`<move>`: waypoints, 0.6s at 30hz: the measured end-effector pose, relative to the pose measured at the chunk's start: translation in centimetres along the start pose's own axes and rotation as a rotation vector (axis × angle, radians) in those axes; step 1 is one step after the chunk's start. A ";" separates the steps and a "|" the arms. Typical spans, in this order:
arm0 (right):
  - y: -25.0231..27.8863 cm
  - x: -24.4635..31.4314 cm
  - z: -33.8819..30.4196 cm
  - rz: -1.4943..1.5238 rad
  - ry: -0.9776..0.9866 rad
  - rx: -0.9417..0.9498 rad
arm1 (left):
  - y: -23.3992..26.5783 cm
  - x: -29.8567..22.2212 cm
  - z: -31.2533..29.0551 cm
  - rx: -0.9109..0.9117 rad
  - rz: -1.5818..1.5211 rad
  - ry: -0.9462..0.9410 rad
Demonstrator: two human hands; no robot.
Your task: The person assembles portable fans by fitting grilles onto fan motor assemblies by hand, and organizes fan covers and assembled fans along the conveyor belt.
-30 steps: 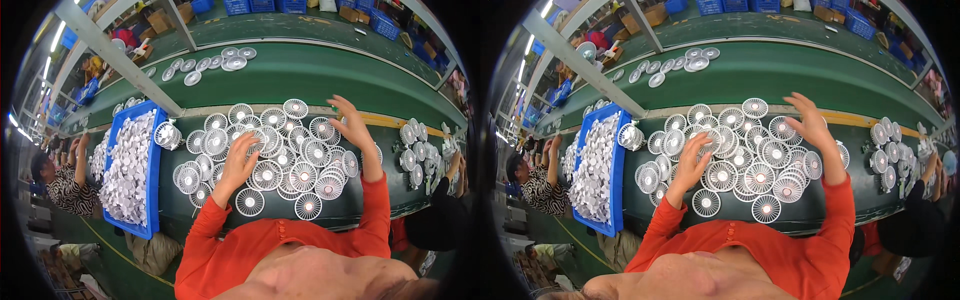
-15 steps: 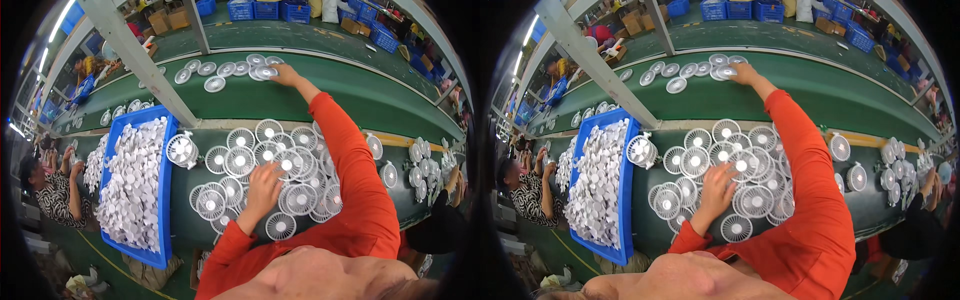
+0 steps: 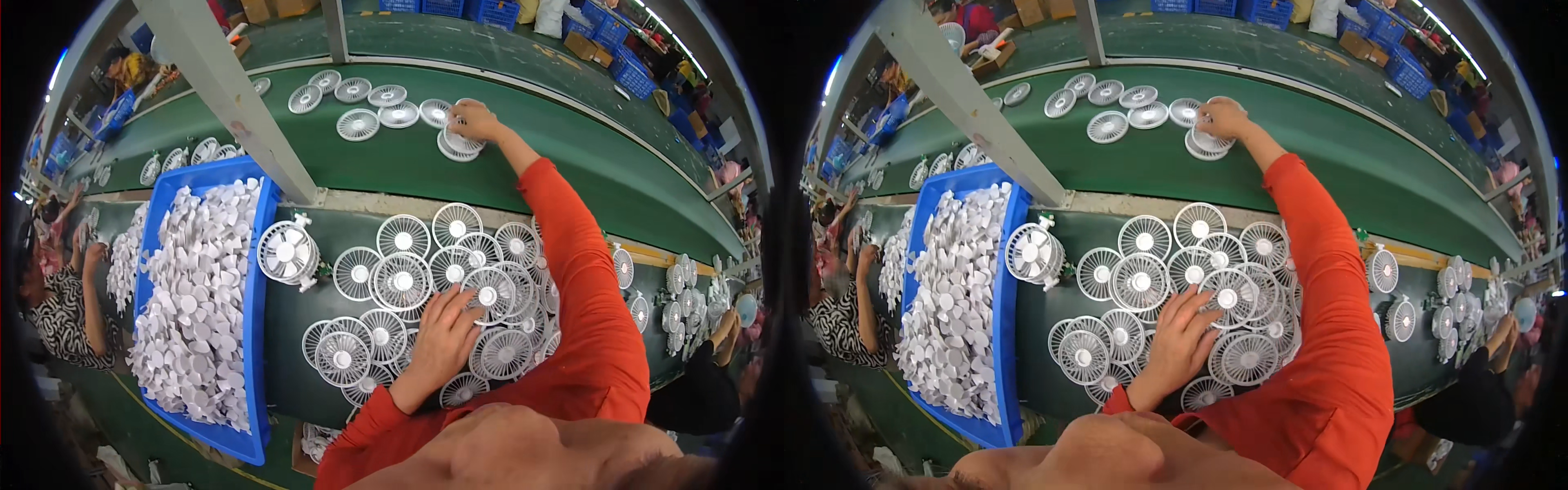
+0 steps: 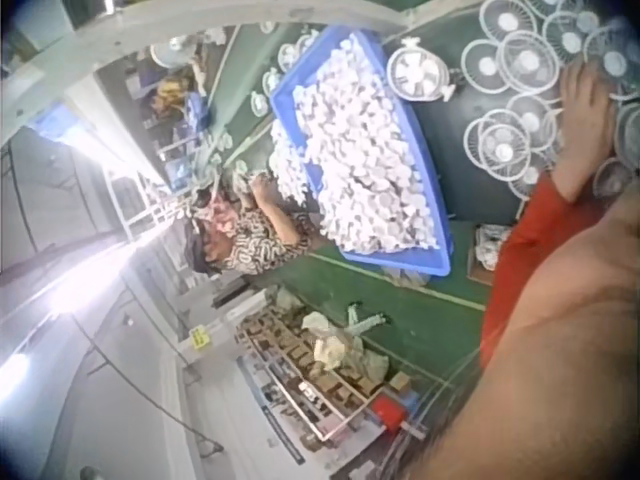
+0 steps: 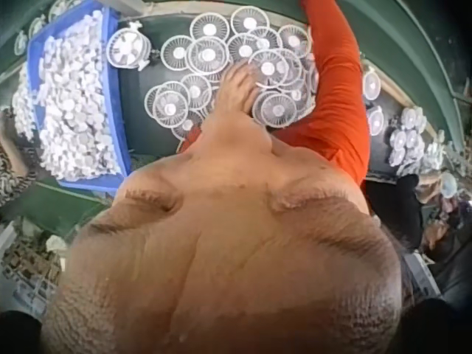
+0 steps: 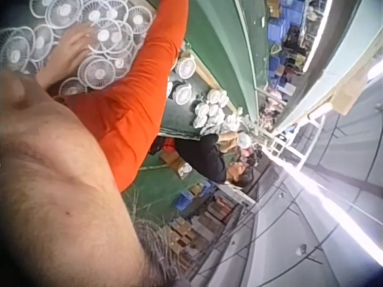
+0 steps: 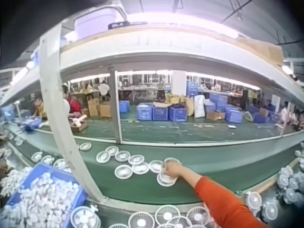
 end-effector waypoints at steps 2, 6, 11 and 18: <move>1.3 4.8 -2.7 0.048 0.160 0.032 | 0.8 0.2 -0.3 -0.050 -0.021 -0.005; 3.5 8.9 -8.4 0.683 0.189 0.260 | 1.5 -0.5 0.0 -0.111 -0.031 -0.023; 6.6 13.1 -9.3 0.936 0.395 0.639 | 3.2 -0.6 -0.2 -0.167 0.003 -0.055; 3.4 10.1 3.2 0.486 0.230 0.077 | 5.0 -0.9 -1.6 -0.140 0.011 -0.031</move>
Point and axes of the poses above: each hand's wrist, its own z-axis towards the middle knuckle, its own y-axis out of the back of the hand, x = y × z, the point moved 2 cm from there along z, towards the middle knuckle, and after that the axes turned 5 degrees about y, right-handed, at the moved point
